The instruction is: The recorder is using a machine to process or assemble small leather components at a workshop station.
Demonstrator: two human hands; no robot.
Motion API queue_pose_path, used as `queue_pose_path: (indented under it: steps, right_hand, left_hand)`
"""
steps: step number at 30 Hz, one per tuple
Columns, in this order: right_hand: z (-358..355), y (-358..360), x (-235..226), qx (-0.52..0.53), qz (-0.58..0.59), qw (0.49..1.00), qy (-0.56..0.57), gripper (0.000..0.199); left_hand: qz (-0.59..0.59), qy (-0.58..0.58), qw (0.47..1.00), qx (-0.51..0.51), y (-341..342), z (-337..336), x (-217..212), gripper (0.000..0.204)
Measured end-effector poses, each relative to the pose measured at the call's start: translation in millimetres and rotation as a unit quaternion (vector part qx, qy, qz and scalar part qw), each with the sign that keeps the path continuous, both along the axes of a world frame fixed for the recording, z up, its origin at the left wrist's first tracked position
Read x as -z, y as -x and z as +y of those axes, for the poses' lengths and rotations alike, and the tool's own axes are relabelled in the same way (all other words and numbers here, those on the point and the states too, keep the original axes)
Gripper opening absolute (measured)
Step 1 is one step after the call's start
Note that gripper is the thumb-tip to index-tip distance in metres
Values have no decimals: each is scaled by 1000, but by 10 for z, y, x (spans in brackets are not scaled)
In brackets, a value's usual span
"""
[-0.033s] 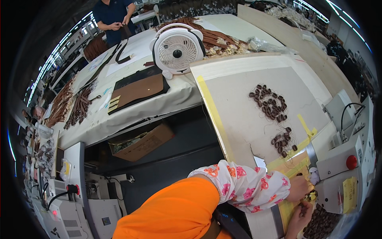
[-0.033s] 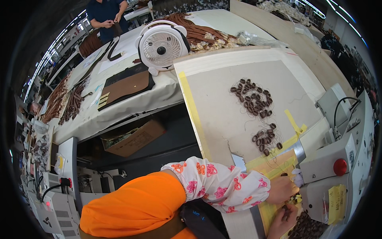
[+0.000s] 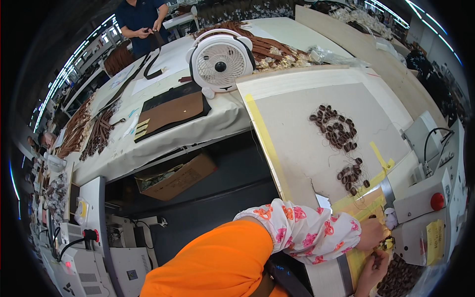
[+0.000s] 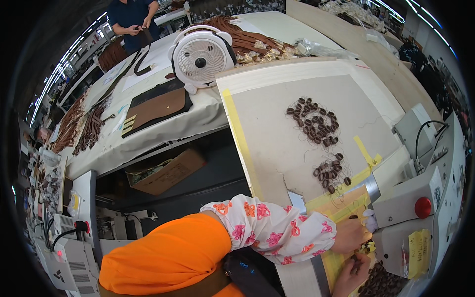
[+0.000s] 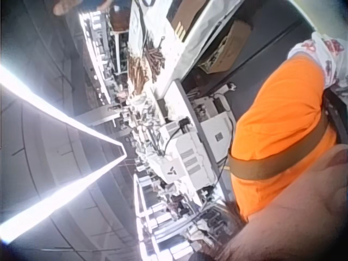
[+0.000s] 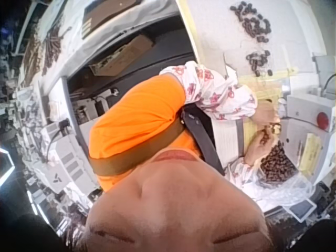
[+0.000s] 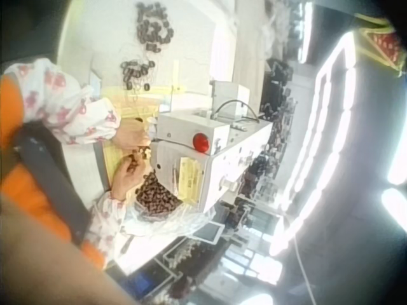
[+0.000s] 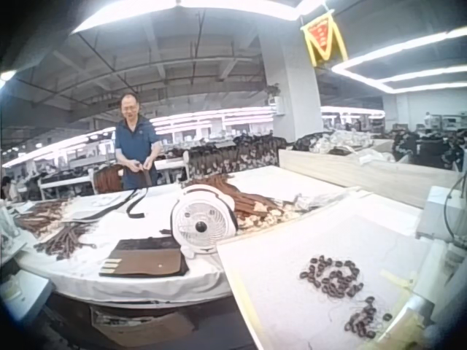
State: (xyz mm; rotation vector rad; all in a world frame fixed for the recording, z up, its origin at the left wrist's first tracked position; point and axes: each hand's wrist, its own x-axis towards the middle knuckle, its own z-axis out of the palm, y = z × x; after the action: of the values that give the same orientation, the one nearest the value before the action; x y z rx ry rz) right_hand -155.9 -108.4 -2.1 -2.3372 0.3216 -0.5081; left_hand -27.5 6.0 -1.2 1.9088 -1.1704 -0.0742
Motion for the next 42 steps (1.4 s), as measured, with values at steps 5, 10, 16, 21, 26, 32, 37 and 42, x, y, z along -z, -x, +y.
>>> queue_pose_path:
  steps: [5,10,16,21,26,32,37,42]
  right_hand:
    - [-8,4,14,-8,-25,999,26,11]
    - [52,-6,-35,-18,-25,999,45,10]
    - [15,7,-12,-18,-30,999,38,10]
    - [41,-1,-31,-19,-23,999,40,10]
    - [62,-2,-47,-20,-23,999,29,9]
    - [43,7,-41,-20,-24,999,21,9]
    - [34,4,-19,-28,-28,999,23,10]
    - [36,5,-22,-31,-27,999,25,10]
  left_hand:
    - [-21,-23,999,12,-13,-40,34,19]
    - [-49,-19,999,13,-42,-140,235,18]
    - [-50,12,999,-2,-10,-50,68,19]
    - [-37,-41,998,-5,-12,-82,102,21]
    - [-48,-42,998,25,-49,-155,243,16]
    - [-58,-17,998,14,-34,-121,159,17]
    - [-62,-46,997,29,-65,-222,325,19]
    - [-111,-31,993,-29,-49,-310,450,13]
